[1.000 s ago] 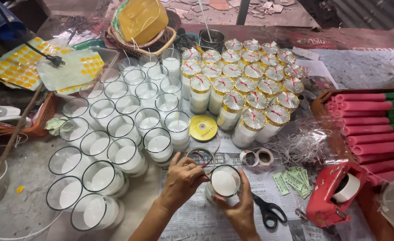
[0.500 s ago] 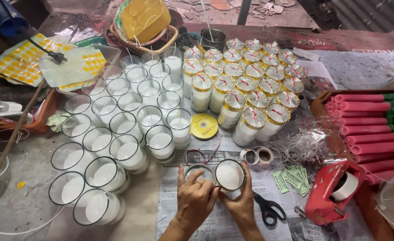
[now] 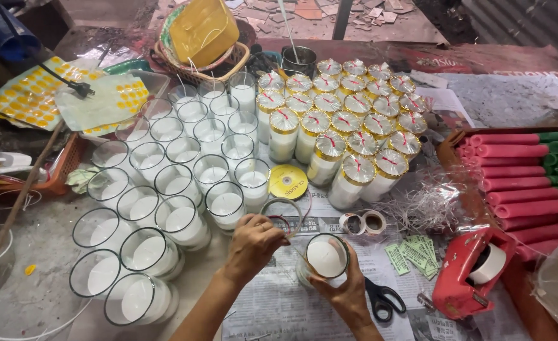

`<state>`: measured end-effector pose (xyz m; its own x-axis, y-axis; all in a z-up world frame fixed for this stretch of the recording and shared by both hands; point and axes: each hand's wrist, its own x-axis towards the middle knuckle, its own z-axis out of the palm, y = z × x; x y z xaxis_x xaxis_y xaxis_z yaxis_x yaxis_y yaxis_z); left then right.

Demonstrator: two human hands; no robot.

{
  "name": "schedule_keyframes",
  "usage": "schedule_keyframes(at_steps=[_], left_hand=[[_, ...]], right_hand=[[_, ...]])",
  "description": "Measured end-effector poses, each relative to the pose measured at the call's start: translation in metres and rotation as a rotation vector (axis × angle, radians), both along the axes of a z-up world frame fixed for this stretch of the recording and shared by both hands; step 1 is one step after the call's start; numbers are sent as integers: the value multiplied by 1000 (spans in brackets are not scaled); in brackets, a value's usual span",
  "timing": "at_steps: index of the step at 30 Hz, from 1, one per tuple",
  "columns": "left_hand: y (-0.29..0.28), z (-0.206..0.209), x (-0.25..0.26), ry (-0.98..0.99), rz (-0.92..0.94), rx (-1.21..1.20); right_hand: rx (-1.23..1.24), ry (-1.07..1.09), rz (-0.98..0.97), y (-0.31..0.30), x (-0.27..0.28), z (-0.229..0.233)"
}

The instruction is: Wrapping the tops of glass candles with plastic film, trimming the excess with scissors, and applying decorative seals.

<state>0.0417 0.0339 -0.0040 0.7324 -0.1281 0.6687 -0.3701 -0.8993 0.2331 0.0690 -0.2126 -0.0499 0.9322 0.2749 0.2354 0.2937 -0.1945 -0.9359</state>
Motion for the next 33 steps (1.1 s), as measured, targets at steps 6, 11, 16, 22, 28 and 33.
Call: schedule_keyframes(at_steps=[6,11,16,22,28,33], left_hand=[[-15,-12,21,56,-30,-77],[-23,-9,18,124,-25,-105],[-28,1,10,104,-86,-197],[-36,4,-3,147,-40,-173],[-44,10,-11,103,13,-167],[-39,17,-15,112,-45,-133]], right_hand=[[6,-4,124,-9,7,7],[-40,20,237,-15,18,8],[-121,210,326,-54,17,-1],[-1172,37,-112,-153,18,-138],[-1257,-200,-102,-157,29,-139],[-993,275,-105,-124,19,7]])
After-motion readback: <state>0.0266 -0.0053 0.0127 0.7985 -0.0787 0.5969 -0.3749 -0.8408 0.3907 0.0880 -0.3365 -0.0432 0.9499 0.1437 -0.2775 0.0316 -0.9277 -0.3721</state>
